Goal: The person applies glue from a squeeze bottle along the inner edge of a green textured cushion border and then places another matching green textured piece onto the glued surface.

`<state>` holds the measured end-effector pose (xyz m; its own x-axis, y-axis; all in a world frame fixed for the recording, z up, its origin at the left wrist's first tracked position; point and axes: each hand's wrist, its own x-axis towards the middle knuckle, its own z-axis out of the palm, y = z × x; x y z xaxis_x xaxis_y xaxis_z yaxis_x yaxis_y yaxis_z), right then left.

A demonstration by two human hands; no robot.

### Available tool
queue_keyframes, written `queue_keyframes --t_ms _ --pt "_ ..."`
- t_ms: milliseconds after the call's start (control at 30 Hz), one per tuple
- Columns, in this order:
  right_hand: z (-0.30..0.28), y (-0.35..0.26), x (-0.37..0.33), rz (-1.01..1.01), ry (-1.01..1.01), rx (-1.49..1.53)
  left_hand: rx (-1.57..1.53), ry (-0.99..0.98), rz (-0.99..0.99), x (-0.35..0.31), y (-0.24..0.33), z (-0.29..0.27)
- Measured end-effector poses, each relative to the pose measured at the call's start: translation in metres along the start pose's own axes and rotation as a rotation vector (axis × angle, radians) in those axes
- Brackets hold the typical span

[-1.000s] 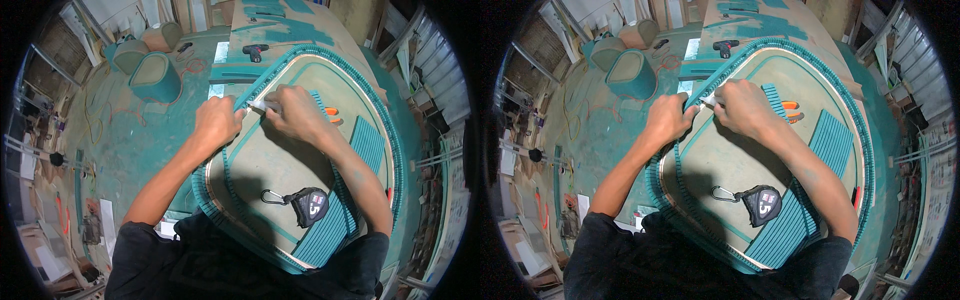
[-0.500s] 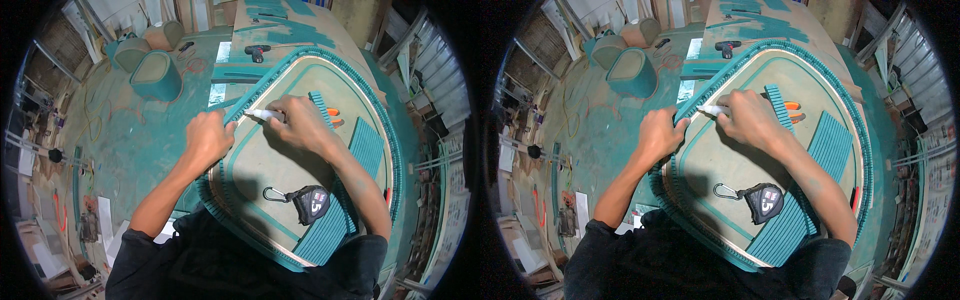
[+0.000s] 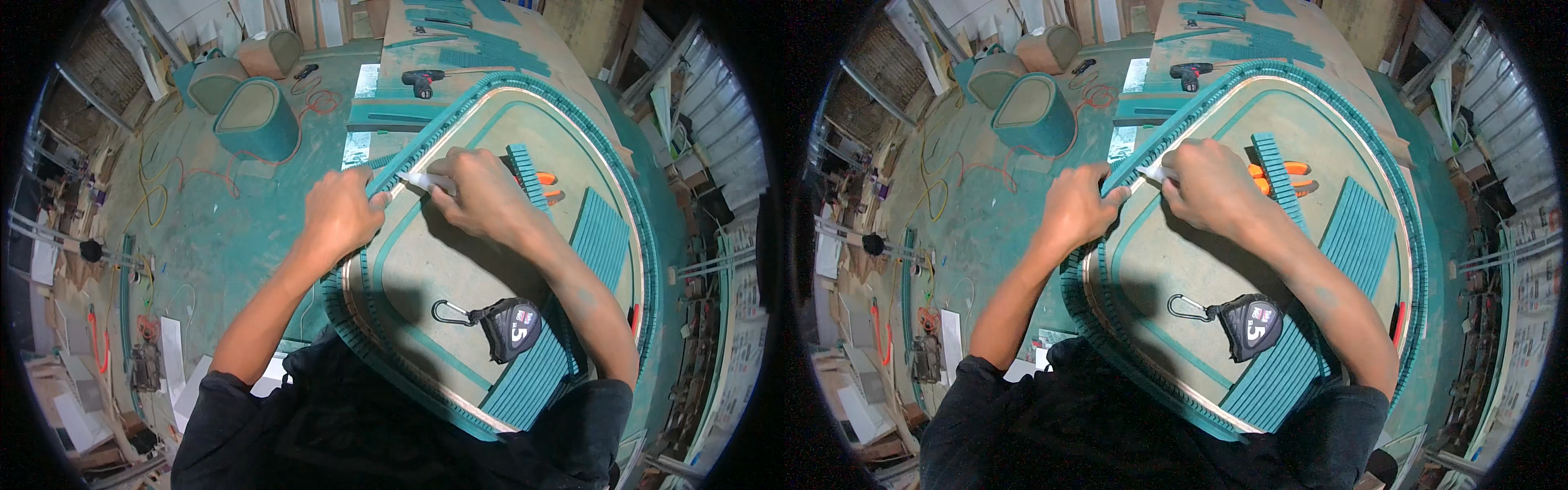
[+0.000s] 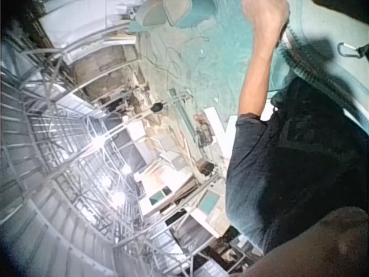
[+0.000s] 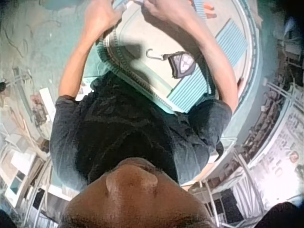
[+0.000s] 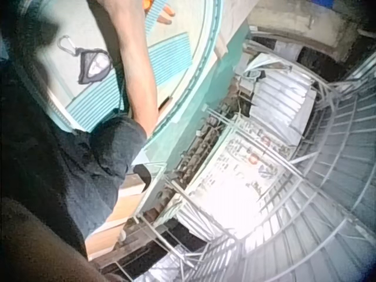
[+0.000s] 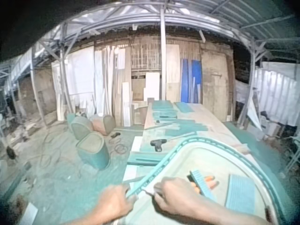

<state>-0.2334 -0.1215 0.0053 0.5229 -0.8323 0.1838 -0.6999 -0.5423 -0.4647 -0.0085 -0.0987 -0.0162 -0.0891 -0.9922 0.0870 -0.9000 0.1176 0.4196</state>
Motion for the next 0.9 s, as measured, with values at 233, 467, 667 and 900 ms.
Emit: queue_keyframes --t_ms 233,467,667,900 --pt "-0.011 -0.004 -0.015 0.085 0.003 0.066 0.058 0.072 -0.033 -0.021 0.003 0.002" --pt "-0.01 -0.007 -0.019 0.105 -0.048 0.031 0.071 0.084 -0.07 -0.029 0.003 0.003" --pt "0.0 -0.007 -0.009 0.014 -0.007 0.06 0.063 0.071 -0.029 -0.027 0.004 -0.001" --pt "-0.003 -0.019 -0.001 0.023 -0.045 0.029 0.061 0.061 -0.001 -0.026 0.002 0.001"
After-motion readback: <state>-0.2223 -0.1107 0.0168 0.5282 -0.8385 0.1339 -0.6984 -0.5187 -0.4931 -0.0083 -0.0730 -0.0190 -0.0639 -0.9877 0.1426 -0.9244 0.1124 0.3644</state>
